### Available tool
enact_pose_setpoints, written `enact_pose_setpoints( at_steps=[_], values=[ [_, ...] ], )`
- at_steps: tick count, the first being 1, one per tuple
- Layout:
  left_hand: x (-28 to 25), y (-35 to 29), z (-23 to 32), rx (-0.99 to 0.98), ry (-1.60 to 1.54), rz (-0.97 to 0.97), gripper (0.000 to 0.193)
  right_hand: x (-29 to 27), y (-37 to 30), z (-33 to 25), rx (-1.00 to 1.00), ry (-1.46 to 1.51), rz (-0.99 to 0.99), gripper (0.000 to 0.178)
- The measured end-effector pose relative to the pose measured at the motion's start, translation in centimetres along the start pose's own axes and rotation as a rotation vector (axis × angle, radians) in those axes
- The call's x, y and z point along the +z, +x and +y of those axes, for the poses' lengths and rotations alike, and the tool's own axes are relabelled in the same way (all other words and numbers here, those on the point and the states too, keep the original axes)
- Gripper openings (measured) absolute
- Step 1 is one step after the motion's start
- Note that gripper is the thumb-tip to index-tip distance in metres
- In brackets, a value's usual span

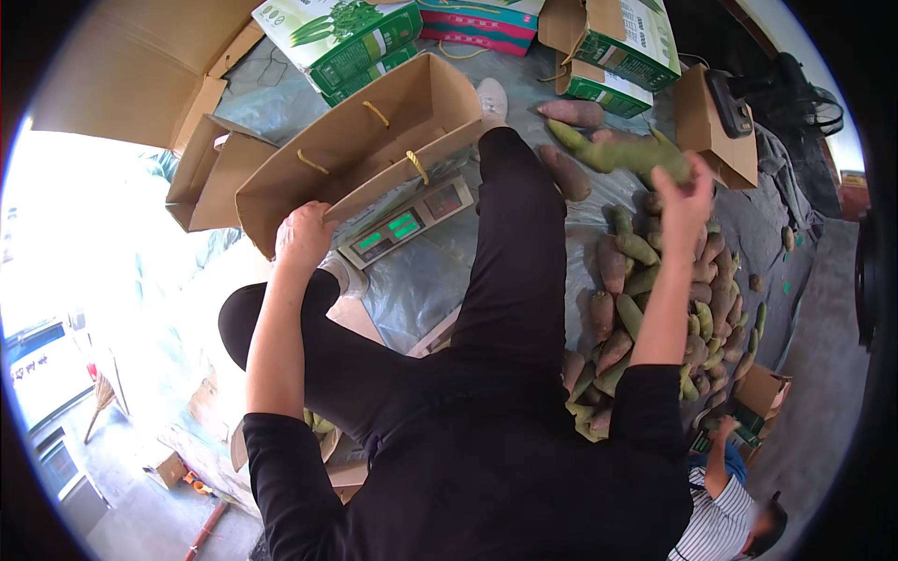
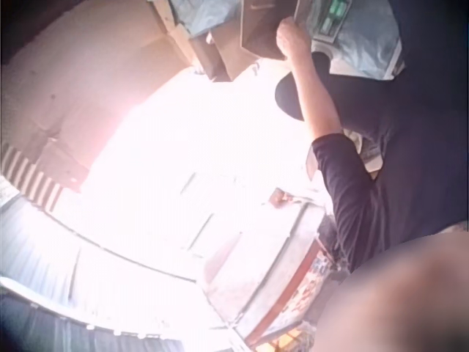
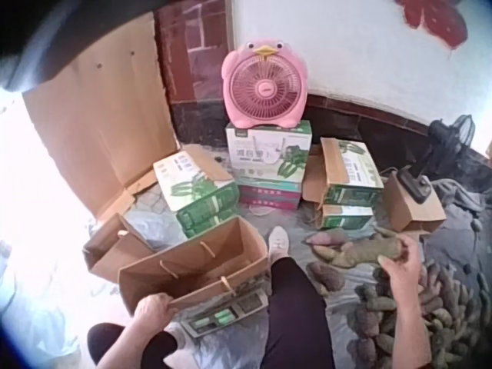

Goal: Sort and package fresh vegetables into gift boxes and paper bags.

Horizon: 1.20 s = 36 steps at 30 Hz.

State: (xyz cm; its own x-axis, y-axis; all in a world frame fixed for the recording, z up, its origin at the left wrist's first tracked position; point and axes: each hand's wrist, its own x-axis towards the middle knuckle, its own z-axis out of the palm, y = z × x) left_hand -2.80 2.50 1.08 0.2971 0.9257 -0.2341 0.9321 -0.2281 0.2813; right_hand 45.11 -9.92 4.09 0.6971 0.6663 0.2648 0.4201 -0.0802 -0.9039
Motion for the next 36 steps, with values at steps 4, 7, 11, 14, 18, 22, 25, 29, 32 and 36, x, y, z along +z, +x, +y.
enact_pose_setpoints(
  at_steps=[4, 7, 11, 14, 18, 22, 25, 29, 32, 36],
  values=[
    [-0.2, 0.2, 0.5, 0.007, -0.004, -0.014, 0.026, 2.8, 3.7, -9.0, -0.233, 0.357, 0.001, 0.053],
    [-0.6, 0.3, 1.3, -0.006, 0.013, -0.033, 0.027, 7.5, 3.8, -12.9, -0.277, 0.48, -0.125, 0.052],
    [-1.3, -0.1, 2.1, -0.178, 0.141, -0.138, 0.027, 17.2, -0.2, -15.2, -0.108, 0.51, -0.518, 0.037],
    [-0.7, 0.2, 3.6, -0.19, 0.136, -0.099, 0.027, 23.9, -3.0, -11.7, -0.184, 0.315, -0.468, 0.049],
    [0.7, -1.0, 3.2, -0.084, 0.185, 0.211, 0.034, 28.9, -6.9, -10.0, -0.019, -0.024, -0.583, 0.052],
    [1.6, -1.7, 4.5, -0.009, 0.232, 0.356, 0.035, 29.9, -7.4, -9.1, -0.015, -0.354, -0.779, 0.047],
    [2.5, -1.5, 4.4, -0.062, 0.205, 0.308, 0.027, 27.8, -6.0, -10.4, -0.201, -0.109, -0.838, 0.033],
    [2.8, -0.6, 3.3, -0.026, 0.268, 0.369, 0.017, 20.6, -2.3, -9.5, -0.191, 0.214, -0.748, 0.029],
    [2.7, -0.2, 2.1, -0.058, 0.315, 0.39, 0.022, 13.8, -1.1, -3.8, -0.069, 0.178, -0.584, 0.028],
    [2.8, -0.2, 2.2, -0.127, 0.331, 0.338, 0.03, 5.5, -6.0, 10.9, 0.118, -0.335, -0.529, 0.022]
  ],
)
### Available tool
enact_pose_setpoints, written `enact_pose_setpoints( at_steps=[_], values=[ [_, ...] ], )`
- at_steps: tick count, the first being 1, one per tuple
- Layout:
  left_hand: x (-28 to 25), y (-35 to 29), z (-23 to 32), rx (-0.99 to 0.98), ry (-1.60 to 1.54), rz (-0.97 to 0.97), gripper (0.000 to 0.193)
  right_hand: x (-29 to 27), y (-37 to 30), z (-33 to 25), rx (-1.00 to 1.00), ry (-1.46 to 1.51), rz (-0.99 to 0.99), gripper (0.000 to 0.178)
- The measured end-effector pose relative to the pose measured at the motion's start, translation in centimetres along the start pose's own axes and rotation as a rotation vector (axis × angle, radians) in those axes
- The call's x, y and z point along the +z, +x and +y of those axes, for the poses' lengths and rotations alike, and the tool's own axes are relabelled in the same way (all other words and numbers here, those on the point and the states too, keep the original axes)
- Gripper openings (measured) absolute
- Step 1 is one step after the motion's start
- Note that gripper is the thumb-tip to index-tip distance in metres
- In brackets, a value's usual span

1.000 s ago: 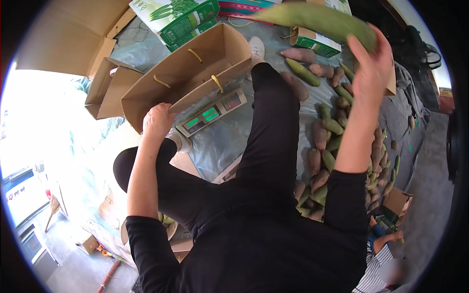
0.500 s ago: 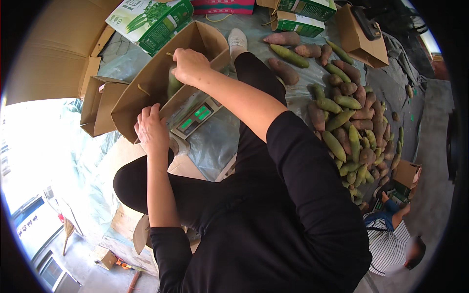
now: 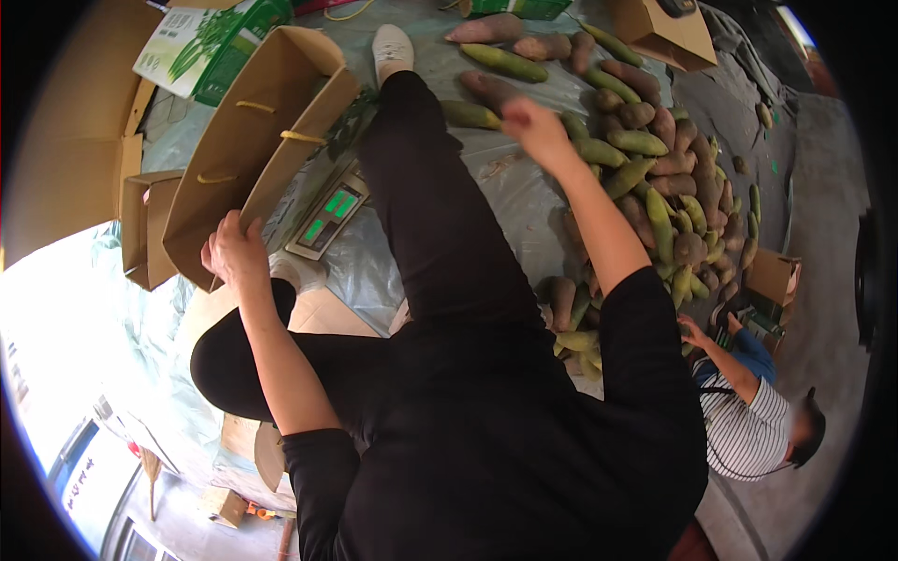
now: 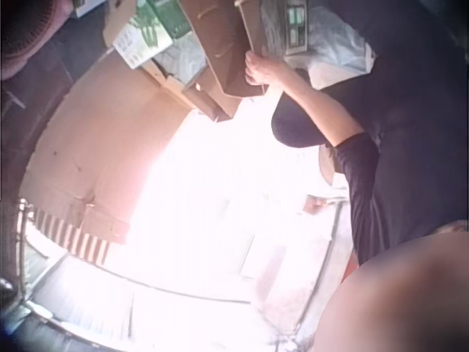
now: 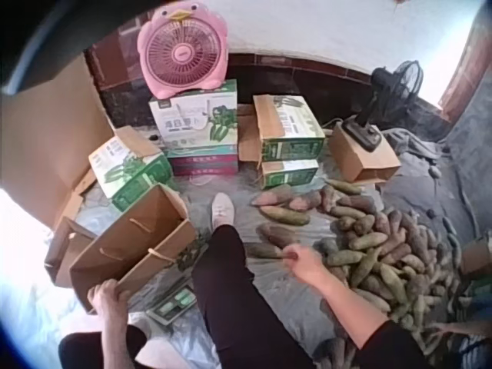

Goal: Sort and package fresh vegetables into gift boxes and paper bags.

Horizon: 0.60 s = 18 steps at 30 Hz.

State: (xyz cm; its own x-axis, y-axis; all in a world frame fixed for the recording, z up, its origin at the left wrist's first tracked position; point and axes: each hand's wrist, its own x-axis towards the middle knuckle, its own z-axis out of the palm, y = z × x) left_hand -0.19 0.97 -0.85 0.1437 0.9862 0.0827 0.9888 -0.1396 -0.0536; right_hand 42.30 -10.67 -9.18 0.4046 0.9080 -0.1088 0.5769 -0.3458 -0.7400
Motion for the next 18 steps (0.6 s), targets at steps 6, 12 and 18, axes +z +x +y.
enact_pose_setpoints(
  at_steps=[6, 12, 18],
  values=[
    [0.8, 0.4, 1.2, 0.005, 0.002, -0.058, 0.032, 5.4, -18.7, 21.5, 0.249, -0.523, -0.565, 0.03],
    [-1.1, -0.2, 0.7, 0.022, 0.028, -0.036, 0.029, 11.3, -26.6, 20.1, 0.366, -0.495, -1.1, 0.046],
    [-0.2, 0.1, 1.3, 0.029, 0.002, -0.064, 0.029, 12.5, -28.8, 19.3, 0.937, -0.059, -0.645, 0.064]
  ],
)
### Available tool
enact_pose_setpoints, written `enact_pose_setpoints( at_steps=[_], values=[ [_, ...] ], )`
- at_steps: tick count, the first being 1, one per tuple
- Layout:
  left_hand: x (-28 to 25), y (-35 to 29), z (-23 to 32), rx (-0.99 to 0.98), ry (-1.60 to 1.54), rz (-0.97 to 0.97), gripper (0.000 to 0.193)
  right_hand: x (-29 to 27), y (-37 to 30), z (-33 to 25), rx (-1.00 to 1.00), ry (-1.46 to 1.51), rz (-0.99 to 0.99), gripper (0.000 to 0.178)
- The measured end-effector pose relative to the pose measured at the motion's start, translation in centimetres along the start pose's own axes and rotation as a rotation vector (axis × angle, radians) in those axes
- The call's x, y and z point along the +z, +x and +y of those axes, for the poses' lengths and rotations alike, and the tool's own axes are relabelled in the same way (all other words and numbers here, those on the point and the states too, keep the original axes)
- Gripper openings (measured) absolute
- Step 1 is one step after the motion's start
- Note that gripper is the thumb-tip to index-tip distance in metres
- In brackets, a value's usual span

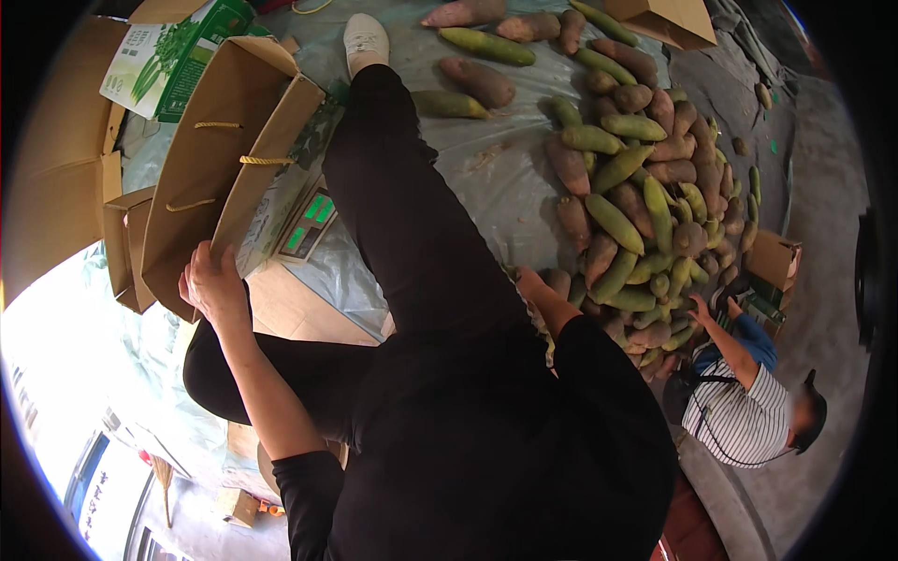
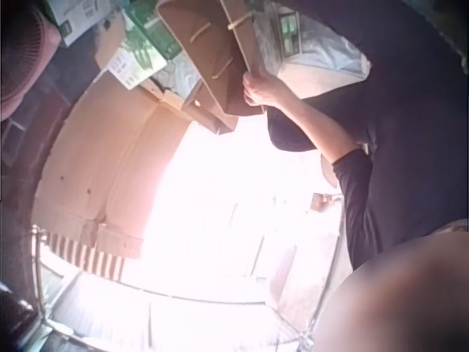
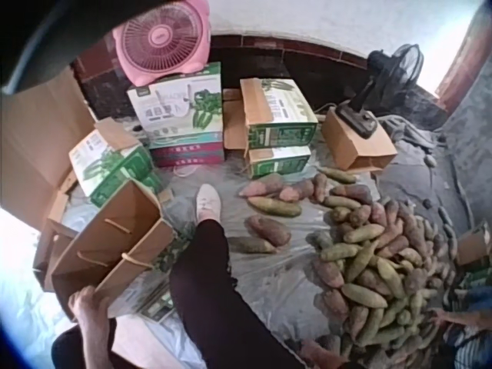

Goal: Sort and package fresh vegetables into gift boxes and paper bags.

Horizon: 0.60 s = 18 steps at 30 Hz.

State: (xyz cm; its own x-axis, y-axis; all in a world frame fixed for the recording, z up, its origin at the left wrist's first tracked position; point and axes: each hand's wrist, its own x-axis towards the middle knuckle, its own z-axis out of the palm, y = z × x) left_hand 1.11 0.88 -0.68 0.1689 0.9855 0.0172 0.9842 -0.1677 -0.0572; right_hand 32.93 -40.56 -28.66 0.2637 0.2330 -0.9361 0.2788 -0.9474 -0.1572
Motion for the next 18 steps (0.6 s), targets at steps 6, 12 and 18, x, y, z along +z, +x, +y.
enact_pose_setpoints(
  at_steps=[6, 12, 18],
  values=[
    [-0.3, -0.4, -1.6, 0.016, 0.015, 0.045, 0.029, -0.2, 1.4, -3.8, -0.24, -0.031, 0.143, 0.056],
    [0.7, 0.2, 0.7, 0.062, -0.07, 0.086, 0.023, 3.1, 11.9, 8.1, -0.159, 0.215, 0.106, 0.027],
    [-0.5, 0.5, 1.9, 0.125, -0.194, 0.122, 0.017, 1.3, 11.1, 9.8, -0.039, 0.782, -0.192, 0.021]
  ],
)
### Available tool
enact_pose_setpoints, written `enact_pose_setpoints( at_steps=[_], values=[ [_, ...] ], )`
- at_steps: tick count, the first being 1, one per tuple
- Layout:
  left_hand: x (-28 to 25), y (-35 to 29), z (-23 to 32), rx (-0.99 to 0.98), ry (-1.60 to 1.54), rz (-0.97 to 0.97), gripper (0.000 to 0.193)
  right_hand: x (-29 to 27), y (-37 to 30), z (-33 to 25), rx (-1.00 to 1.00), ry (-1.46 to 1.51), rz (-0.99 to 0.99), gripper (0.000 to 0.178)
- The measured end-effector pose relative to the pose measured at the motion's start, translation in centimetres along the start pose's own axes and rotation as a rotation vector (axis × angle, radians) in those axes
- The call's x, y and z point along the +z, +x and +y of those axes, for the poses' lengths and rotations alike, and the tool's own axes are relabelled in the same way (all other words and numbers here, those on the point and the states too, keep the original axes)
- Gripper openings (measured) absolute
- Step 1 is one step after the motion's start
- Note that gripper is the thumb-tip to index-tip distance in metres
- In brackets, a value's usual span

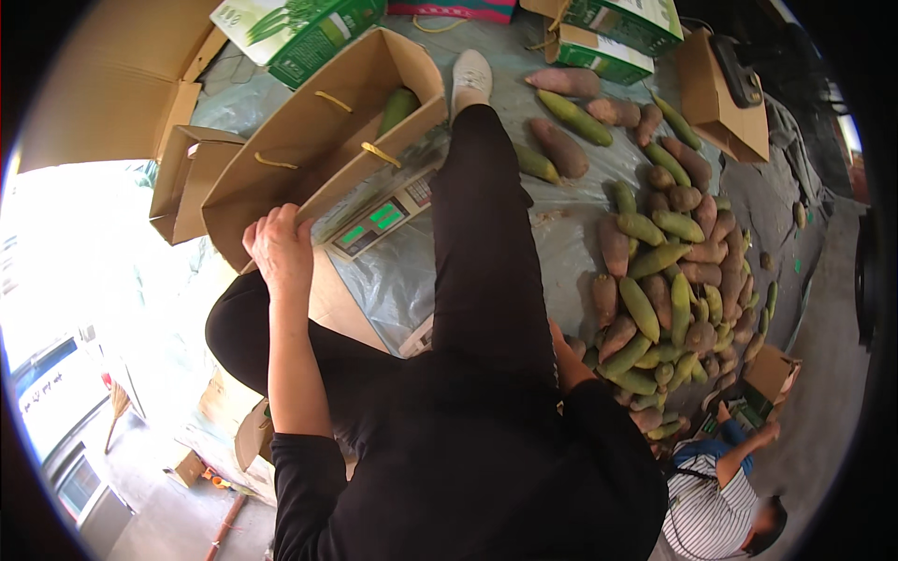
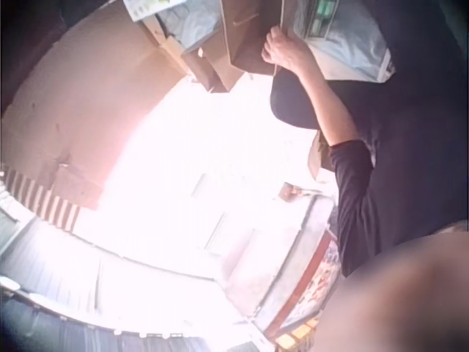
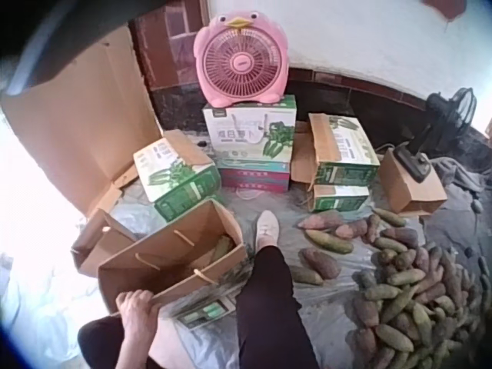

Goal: Sort and package fresh vegetables into gift boxes and paper bags.

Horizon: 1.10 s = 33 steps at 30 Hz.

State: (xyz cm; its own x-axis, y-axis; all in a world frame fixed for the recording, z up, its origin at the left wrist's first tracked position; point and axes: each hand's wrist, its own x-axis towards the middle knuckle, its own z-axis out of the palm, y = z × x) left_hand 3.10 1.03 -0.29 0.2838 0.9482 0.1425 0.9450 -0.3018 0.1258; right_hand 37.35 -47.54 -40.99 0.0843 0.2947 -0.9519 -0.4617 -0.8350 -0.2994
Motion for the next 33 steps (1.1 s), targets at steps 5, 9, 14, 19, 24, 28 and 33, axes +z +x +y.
enact_pose_setpoints(
  at_steps=[5, 9, 14, 19, 24, 28, 33],
  values=[
    [-1.8, -1.9, -2.6, -0.107, 0.079, -0.032, 0.016, 8.4, -11.8, -13.3, -0.39, -0.618, 0.29, 0.041],
    [-1.2, -0.9, -1.3, -0.102, 0.009, -0.069, 0.015, 6.1, -17.3, -21.6, -0.578, -0.646, 0.415, 0.058],
    [-1.8, -1.2, -1.6, -0.098, 0.007, -0.053, 0.014, 9.3, -26.5, -36.0, -1.115, -0.334, 0.409, 0.053],
    [-1.4, -0.9, -1.4, -0.09, 0.008, -0.063, 0.014, 15.1, -36.7, -47.3, -1.54, -0.172, 0.309, 0.051],
    [-1.8, -1.1, -1.4, -0.079, 0.042, -0.056, 0.014, 26.5, -39.1, -53.1, -1.664, -0.107, -0.074, 0.045],
    [-1.4, -1.4, -1.9, -0.088, 0.088, -0.023, 0.016, 36.9, -32.7, -53.3, -1.528, -0.366, -0.137, 0.047],
    [-1.0, -0.9, -1.0, -0.079, 0.099, -0.022, 0.016, 44.1, -25.4, -50.3, -1.234, -0.819, 0.081, 0.047]
  ],
)
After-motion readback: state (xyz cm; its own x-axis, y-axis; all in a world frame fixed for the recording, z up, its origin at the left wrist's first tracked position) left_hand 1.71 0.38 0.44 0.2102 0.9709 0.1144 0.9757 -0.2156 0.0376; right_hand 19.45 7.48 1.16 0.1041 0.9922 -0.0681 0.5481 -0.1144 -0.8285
